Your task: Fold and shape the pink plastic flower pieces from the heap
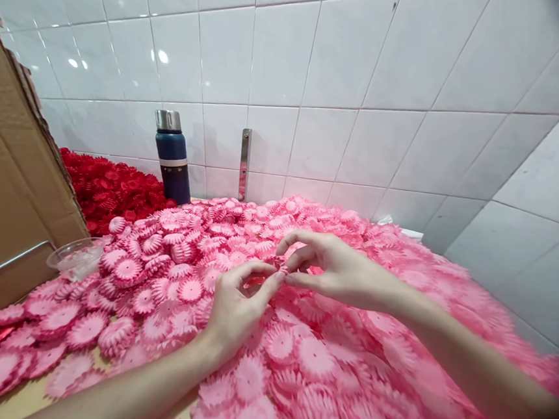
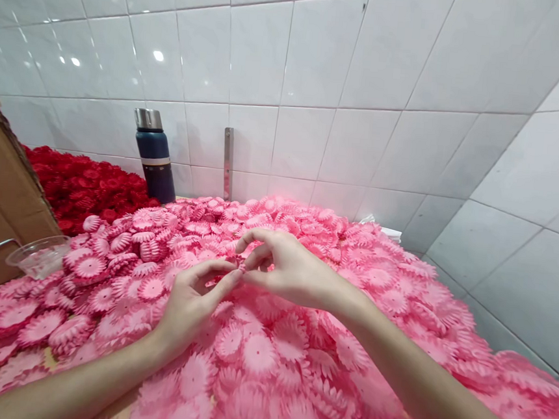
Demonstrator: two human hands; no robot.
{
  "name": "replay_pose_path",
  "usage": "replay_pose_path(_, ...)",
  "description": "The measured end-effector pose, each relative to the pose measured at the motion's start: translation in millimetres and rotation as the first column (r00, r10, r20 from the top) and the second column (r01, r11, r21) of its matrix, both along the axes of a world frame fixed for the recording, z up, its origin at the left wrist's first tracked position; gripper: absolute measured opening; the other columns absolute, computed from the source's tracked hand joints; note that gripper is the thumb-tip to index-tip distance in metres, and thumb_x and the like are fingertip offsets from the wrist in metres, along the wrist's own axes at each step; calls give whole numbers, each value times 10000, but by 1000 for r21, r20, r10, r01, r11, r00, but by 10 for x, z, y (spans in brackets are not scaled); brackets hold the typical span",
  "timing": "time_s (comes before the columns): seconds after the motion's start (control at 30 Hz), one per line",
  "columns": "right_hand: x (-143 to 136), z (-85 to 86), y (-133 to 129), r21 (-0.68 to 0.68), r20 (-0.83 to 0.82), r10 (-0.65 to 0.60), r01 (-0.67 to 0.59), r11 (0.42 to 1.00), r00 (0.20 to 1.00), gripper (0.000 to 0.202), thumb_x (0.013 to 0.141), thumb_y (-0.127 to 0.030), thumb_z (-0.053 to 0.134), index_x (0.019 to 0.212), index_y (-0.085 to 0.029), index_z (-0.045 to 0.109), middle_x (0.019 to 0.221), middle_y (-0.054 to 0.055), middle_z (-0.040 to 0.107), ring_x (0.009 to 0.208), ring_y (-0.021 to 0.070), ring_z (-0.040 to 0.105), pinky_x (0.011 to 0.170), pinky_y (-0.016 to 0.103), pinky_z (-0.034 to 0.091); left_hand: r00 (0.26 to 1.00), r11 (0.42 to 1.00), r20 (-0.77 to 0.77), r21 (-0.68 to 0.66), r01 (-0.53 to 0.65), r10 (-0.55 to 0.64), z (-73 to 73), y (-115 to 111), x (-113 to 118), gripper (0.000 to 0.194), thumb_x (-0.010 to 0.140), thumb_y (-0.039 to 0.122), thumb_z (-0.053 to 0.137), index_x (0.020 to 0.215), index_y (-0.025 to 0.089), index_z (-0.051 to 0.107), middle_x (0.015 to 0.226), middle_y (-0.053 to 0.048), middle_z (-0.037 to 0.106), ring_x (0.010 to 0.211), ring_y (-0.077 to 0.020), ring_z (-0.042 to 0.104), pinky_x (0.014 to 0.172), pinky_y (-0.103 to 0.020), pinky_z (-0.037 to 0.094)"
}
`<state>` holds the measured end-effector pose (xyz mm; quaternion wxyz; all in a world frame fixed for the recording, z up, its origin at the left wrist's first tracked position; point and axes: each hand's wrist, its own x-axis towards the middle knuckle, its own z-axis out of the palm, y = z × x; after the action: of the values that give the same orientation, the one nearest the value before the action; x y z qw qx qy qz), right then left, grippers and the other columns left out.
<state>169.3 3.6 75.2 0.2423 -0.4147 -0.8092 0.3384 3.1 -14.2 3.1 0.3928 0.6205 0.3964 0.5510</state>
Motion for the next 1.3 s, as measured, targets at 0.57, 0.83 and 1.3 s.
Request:
replay_pose_path(0.57,-45,18,-20,55,37,-10,8,998,999,194,785,-188,602,972,-209,553,832,21,723,786,174,658,713,294,471,998,998,-36,39,-46,48,-23,9,-9,163,835,282,565,767,158,647,749,-31,661,706,-151,618,674,-259,507)
replay_pose_path(0.83,-19,29,-39,44,39,10,-12,999,999,179,817,-198,566,995,-212,549,921,33,705,852,177,659,752,300,490,999,999,46,-39,-1,3,-10,-12,-10,175,828,328,578,854,177,662,825,-49,693,751,-179,664,679,-285,539)
replay_pose_path(1.3,-45,5,-24,1,23,-5,5,1000,1000,191,821,-234,562,1010,-211,549,920,49,700,802,181,654,683,300,497,999,1000,39,15,-11,10,-63,13,-5,172,849,288,541,875,165,660,899,-64,684,778,-178,655,728,-300,547)
